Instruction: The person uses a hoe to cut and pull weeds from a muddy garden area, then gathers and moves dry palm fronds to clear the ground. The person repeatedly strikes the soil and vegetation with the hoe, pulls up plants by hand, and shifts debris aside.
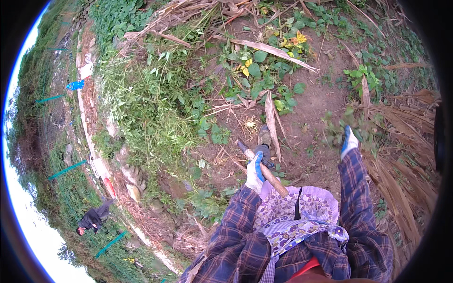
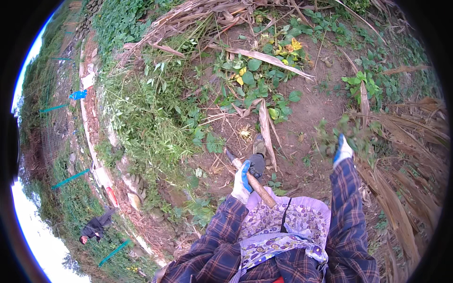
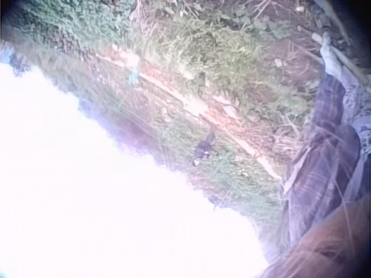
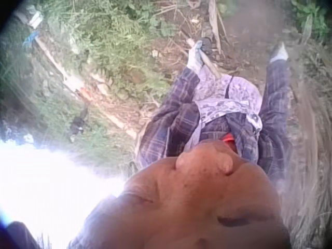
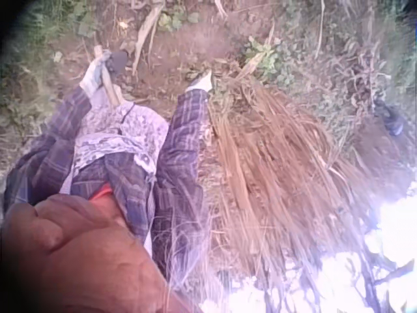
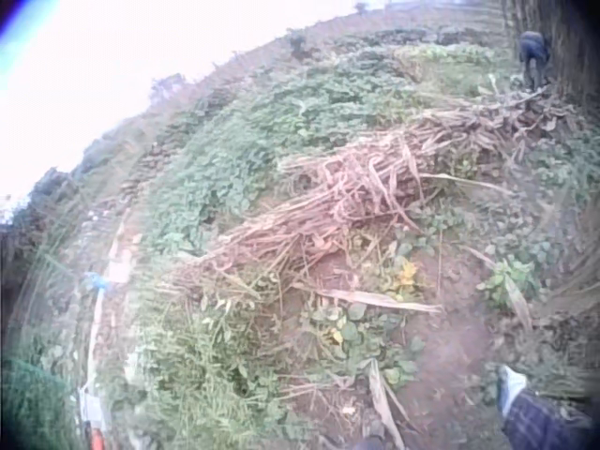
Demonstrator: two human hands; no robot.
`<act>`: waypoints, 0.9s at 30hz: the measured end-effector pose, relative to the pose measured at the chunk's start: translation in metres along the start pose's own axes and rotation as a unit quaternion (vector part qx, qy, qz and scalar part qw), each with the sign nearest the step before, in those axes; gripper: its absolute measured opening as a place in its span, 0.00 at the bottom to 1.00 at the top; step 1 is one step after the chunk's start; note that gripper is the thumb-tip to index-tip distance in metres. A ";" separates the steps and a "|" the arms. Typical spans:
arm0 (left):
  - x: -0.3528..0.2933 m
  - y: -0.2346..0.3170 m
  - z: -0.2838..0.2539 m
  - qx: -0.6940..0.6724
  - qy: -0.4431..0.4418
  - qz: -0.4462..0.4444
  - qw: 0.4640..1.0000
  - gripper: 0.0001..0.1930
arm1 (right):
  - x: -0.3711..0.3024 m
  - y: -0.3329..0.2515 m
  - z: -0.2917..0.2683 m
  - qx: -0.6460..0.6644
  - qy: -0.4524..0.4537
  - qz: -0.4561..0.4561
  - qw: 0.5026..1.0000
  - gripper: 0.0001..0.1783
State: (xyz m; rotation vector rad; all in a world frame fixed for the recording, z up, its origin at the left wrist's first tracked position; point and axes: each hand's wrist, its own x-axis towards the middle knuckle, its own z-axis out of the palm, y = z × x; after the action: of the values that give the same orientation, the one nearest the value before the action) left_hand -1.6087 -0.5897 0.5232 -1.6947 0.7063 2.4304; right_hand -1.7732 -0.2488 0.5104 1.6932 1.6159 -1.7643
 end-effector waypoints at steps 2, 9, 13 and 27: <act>-0.006 0.035 -0.022 -0.031 0.018 0.022 0.999 0.11 | -0.144 -0.039 0.139 -0.057 -0.253 -0.006 0.966 0.24; 0.069 0.086 -0.110 0.002 0.048 0.045 0.998 0.34 | -0.386 -0.071 0.347 -0.497 -0.451 -0.507 0.541 0.40; 0.044 0.113 -0.057 0.040 -0.004 -0.005 0.999 0.30 | -0.361 -0.062 0.274 -0.472 -0.570 -0.354 0.571 0.30; -0.114 0.070 0.206 0.402 -0.302 -0.137 0.853 0.15 | -0.327 -0.012 0.029 -0.321 -0.276 -0.205 0.882 0.29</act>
State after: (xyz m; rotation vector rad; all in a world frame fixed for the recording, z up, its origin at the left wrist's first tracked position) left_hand -1.7671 -0.5441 0.7055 -0.6103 1.0607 1.8554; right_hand -1.6952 -0.4312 0.7720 0.5170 2.0252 -1.4087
